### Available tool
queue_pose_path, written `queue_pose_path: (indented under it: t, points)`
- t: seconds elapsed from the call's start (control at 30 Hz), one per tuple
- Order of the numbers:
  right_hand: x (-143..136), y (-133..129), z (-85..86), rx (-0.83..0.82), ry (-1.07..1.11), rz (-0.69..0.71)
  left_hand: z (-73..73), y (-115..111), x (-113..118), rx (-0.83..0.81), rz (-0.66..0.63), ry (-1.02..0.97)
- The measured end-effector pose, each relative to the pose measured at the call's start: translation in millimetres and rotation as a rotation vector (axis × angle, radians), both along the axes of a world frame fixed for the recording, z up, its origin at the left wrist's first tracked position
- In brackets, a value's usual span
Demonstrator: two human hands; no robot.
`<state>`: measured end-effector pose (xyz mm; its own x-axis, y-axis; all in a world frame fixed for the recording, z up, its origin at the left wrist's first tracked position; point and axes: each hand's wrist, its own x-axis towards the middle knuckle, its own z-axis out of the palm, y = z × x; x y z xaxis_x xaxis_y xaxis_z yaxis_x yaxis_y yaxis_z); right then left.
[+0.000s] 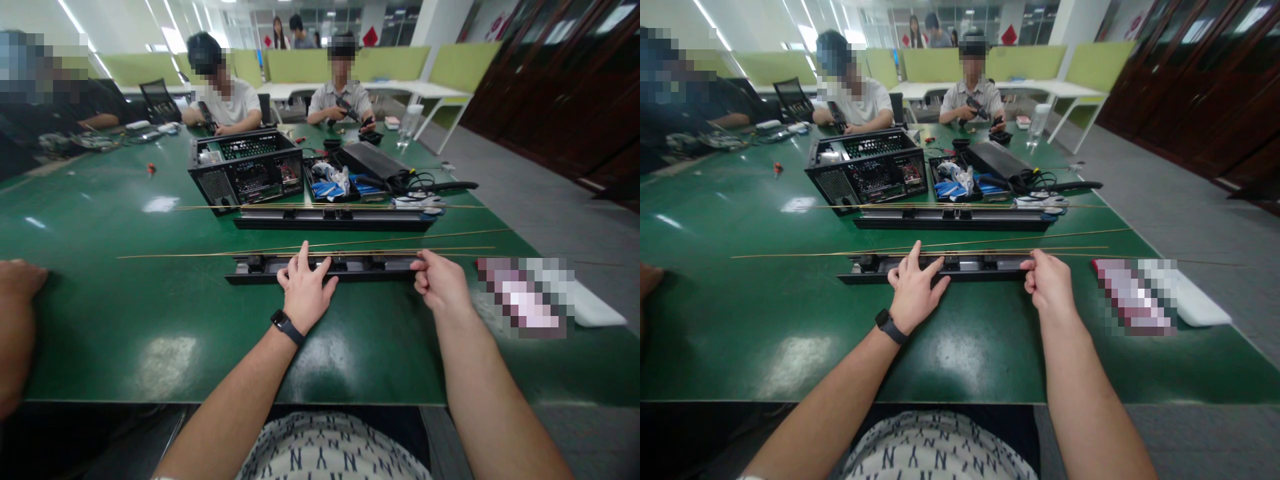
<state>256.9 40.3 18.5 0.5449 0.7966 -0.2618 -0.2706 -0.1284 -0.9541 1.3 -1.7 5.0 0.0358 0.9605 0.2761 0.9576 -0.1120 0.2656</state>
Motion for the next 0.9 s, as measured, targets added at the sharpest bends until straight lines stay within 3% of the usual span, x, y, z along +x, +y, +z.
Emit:
queue_pose_path:
  t: [0.13, 0.67, 0.9]
  points:
    - [1, 1, -1.1, 0.003, -0.008, -0.023, -0.2, 0, 0, -0.004, 0.004, -0.005]
    - [-9, -5, -0.8, 0.018, -0.010, 0.167, -2.0, 0, 0, -0.002, 0.007, 0.004]
    - [-11, -5, -0.7, 0.021, -0.003, 0.179, -1.6, 0, 1, 0.004, 0.004, 0.003]
